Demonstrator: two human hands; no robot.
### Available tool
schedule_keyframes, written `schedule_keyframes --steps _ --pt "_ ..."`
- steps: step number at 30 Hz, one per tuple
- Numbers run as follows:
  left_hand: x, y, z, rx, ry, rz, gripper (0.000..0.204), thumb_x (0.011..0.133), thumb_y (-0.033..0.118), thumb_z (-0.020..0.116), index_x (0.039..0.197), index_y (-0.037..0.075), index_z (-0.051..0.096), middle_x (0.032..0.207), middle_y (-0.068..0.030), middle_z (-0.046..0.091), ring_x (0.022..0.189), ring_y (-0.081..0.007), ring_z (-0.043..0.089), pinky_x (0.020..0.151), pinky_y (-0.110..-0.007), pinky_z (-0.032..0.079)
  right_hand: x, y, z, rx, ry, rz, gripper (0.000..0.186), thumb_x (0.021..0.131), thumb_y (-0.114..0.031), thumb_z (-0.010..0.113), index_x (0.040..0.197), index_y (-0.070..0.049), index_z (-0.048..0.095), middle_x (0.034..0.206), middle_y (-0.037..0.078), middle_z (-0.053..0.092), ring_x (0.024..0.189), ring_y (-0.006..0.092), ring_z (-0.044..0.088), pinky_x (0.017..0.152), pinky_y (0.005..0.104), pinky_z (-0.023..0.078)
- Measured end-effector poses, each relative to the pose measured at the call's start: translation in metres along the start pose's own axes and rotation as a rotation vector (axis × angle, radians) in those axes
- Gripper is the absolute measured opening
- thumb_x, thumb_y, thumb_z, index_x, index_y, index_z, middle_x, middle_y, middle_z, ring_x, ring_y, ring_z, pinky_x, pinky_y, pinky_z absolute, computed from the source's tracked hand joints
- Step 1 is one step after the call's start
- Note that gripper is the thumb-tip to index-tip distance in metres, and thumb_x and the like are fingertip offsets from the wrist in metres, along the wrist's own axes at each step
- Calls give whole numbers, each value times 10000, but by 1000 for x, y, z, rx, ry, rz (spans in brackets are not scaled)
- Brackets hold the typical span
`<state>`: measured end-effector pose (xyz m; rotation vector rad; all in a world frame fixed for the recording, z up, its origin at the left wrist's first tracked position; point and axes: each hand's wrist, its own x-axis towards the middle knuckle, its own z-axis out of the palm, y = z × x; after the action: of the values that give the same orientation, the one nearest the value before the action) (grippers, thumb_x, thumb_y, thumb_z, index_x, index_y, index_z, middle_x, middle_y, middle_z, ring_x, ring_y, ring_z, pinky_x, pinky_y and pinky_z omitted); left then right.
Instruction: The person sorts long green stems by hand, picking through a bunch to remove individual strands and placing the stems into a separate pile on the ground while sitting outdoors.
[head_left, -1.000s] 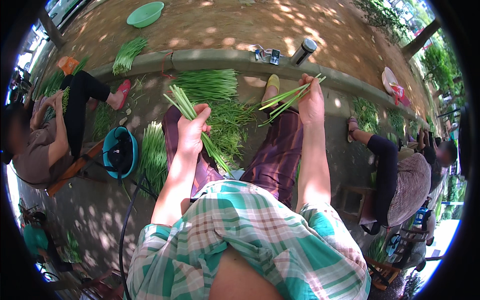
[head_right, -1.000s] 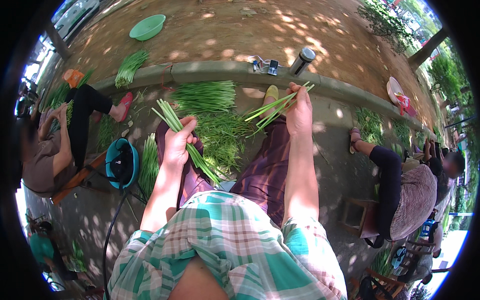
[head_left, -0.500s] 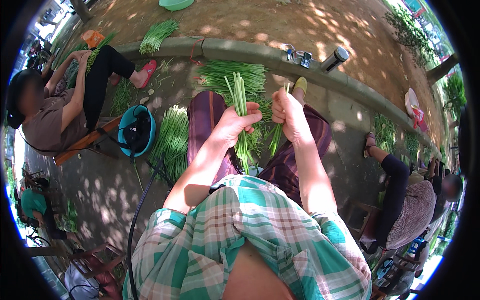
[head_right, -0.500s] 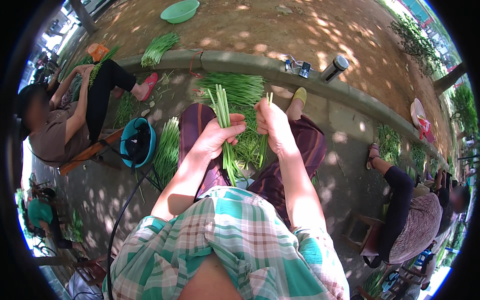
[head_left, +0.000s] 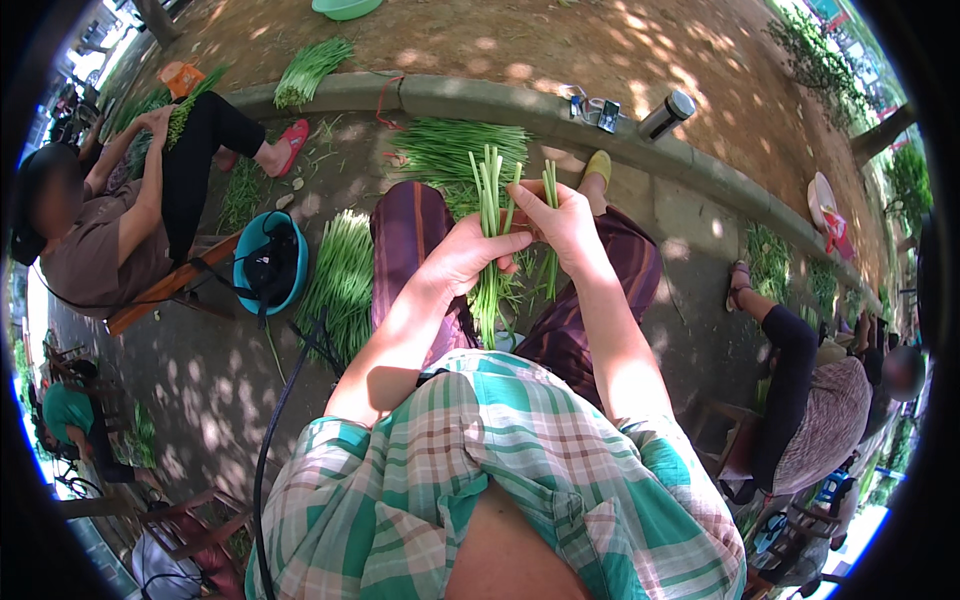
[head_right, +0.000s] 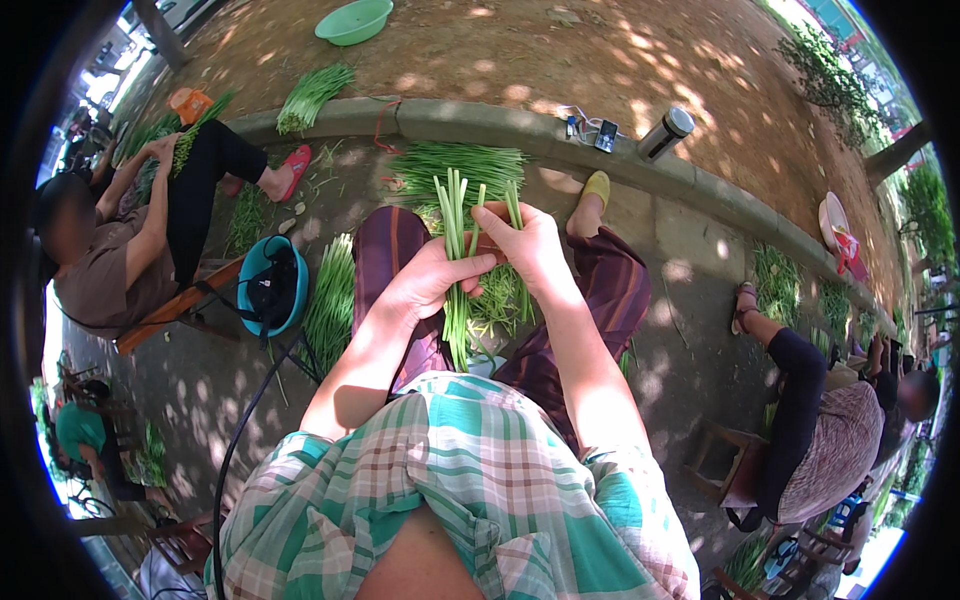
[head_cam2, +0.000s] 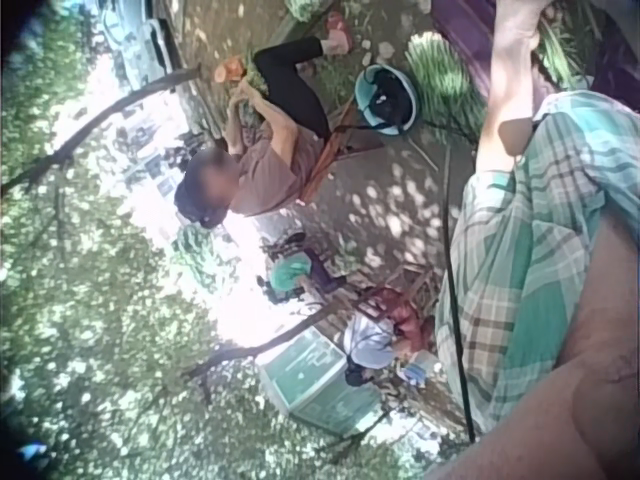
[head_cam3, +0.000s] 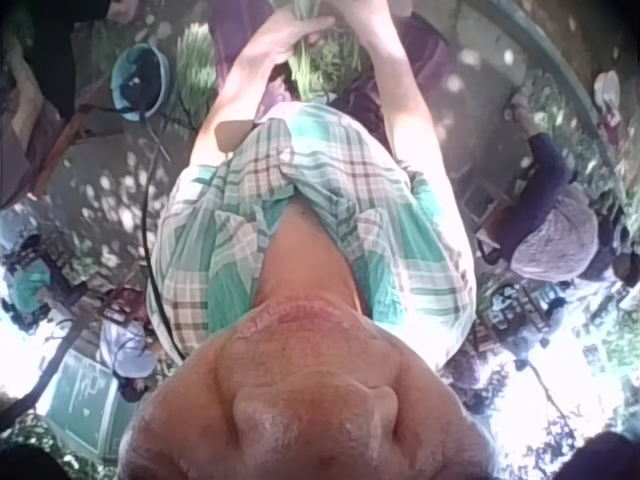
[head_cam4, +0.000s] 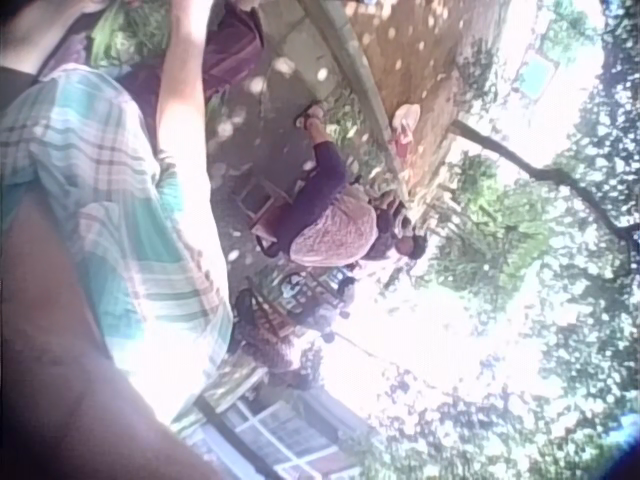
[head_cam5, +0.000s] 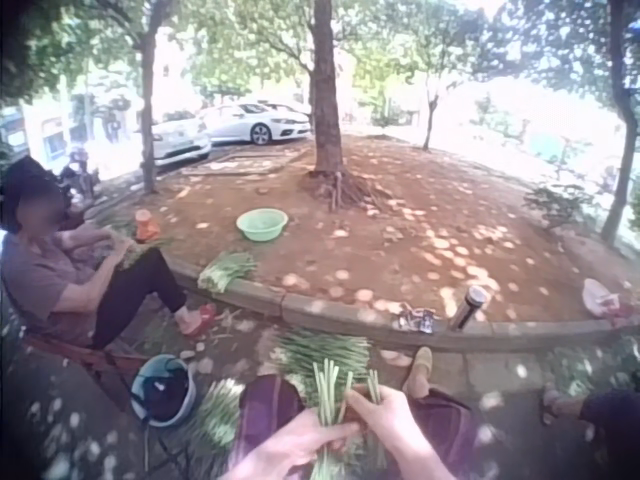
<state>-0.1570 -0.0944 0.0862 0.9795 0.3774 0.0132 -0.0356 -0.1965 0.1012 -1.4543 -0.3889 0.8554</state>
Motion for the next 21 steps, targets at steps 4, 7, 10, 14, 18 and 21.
schedule_keyframes --steps 4,7,10,14,18,21 --pt "0 0 -5 -74 5 1 327 911 181 654 1171 -7 590 1061 -95 653 694 -95 593 642 -250 535 0 -1 -10 -59 63 -43 290 870 -249 709 1001 6 664 707 -9 598 585 56 511 517 209 405" --pt "5 -6 -14 -97 77 59 343 938 229 619 1178 -12 576 1087 -120 642 851 -181 663 717 -292 563 4 -1 -18 87 83 -69 275 867 -258 707 973 -10 656 622 -74 463 500 16 354 447 199 248" --pt "6 -7 -19 -79 202 132 319 931 233 629 1142 -3 594 1044 -105 650 861 -199 665 707 -313 556 11 -3 -37 133 119 -129 254 871 -278 703 954 -44 648 607 -93 428 475 1 304 424 181 190" --pt "9 -10 -36 -116 225 168 294 932 231 625 1111 -1 603 1000 -116 662 801 -185 668 652 -283 532 22 -7 -72 272 201 -154 303 847 -290 745 942 -30 621 721 -51 517 545 2 400 417 164 239" --pt "6 -7 -37 -37 301 173 274 913 222 649 1067 -4 628 866 -78 667 608 -96 580 562 -249 478 21 -24 -96 404 297 -162 283 857 -265 736 972 -37 615 801 -9 517 582 28 421 417 168 230" --pt "8 -7 -40 4 292 142 265 914 195 649 1082 -5 605 828 -54 640 537 -66 529 527 -236 473 24 -28 -115 474 416 -186 277 849 -251 746 958 -39 604 824 3 521 603 40 438 411 164 246"
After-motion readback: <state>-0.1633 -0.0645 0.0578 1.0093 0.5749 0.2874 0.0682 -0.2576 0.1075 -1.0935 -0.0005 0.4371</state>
